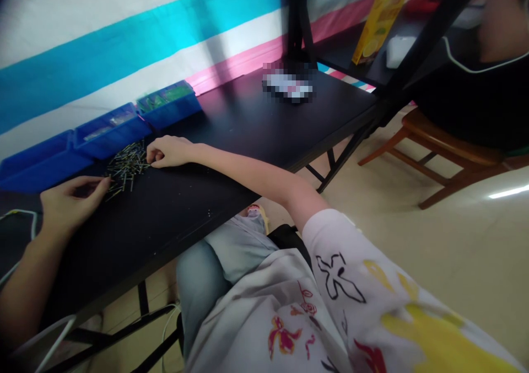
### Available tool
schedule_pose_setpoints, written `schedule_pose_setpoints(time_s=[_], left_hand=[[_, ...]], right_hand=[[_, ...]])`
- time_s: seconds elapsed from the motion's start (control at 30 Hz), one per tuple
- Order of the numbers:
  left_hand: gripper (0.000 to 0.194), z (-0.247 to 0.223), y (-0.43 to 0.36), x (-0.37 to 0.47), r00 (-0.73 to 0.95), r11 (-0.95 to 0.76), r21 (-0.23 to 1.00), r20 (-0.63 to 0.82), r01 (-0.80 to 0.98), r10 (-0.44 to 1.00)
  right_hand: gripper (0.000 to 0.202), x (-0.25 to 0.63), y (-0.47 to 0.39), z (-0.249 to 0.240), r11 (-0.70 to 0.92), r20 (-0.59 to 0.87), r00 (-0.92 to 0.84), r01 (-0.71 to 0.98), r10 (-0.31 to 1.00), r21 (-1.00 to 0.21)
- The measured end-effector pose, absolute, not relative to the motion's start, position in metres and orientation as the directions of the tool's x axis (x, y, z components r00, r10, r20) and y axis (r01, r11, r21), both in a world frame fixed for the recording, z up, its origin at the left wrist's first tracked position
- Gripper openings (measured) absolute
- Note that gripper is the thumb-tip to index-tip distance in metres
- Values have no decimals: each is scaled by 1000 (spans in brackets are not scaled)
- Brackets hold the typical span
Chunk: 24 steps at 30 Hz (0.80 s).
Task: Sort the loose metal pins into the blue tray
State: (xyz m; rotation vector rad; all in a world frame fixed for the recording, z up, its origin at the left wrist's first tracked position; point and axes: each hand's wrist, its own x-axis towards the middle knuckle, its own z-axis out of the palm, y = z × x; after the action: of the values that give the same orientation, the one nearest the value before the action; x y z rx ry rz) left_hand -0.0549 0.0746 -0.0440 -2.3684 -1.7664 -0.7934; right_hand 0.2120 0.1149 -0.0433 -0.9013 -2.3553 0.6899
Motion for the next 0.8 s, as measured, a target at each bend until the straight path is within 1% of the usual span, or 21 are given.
schedule_pose_setpoints(time_s=[0.63, 0.8], left_hand=[[36, -41, 74, -52, 183, -315, 247, 440, 916, 879], [36, -41, 73, -50, 196, -324, 231, 447, 917, 873]], right_hand=[[20, 212, 114, -44, 646, 285, -636, 453, 717, -615], [20, 212, 115, -44, 658, 288, -648, 446, 705, -606]])
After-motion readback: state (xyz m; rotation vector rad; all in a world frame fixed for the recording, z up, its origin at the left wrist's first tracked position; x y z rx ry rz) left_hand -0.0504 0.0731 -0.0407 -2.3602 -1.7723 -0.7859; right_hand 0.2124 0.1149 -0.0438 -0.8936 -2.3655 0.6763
